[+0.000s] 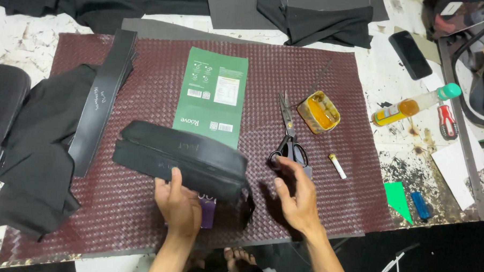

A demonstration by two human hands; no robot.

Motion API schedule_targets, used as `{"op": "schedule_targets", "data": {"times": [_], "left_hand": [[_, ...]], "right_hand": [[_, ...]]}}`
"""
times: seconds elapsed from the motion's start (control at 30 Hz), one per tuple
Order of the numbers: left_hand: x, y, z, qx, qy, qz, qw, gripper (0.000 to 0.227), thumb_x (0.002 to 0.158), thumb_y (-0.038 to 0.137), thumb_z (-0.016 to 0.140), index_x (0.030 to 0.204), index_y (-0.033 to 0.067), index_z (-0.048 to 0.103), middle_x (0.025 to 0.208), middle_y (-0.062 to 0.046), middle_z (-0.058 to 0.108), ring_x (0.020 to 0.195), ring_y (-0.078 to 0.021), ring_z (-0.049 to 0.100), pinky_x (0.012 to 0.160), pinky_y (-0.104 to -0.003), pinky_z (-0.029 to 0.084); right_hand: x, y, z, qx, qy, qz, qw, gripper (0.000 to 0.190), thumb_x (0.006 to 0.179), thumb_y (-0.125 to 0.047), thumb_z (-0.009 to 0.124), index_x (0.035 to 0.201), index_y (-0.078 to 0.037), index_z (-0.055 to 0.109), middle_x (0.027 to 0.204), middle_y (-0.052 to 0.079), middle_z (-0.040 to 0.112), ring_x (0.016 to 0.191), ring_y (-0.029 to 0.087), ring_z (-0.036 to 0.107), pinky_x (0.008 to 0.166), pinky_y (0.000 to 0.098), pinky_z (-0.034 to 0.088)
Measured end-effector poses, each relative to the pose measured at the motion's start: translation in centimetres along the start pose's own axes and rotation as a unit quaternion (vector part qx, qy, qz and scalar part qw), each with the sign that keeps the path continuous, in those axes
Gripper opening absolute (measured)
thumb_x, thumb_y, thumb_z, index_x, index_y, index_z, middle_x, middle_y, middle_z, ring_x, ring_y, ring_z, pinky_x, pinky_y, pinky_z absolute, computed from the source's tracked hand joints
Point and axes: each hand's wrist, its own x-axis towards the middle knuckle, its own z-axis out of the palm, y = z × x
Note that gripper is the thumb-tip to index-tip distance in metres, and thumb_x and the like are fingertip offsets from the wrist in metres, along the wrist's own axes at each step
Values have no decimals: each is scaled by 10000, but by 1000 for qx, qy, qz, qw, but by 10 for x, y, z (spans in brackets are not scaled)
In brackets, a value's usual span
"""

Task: Assembling a small leather pouch by gluing edges, folding the material, and trimming excess with scissors

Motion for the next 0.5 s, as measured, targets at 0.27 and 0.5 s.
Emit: {"op": "schedule_targets", "data": {"times": [0.27, 0.5], "left_hand": [[5, 33, 69, -15, -76, 35, 996, 523, 1039, 27, 382, 1552, 25, 275, 1441, -196, 499, 1258, -255, 559, 1090, -394, 488], [-24, -11, -10, 126, 92, -284, 946, 541, 1018, 229, 433, 1399, -129, 294, 1260, -293, 450, 1379, -442, 519, 1225, -526, 401]], "right_hand": [[26, -22, -17, 178, -237, 73, 952, 492, 787, 48, 727, 1260, 3, 600, 774, 29, 697, 696, 125, 632, 685, 251, 522], [55, -14, -52, -174, 1, -8, 985, 493, 828, -254, 738, 1230, 16, 648, 1045, 157, 734, 934, 268, 715, 829, 387, 595]]}}
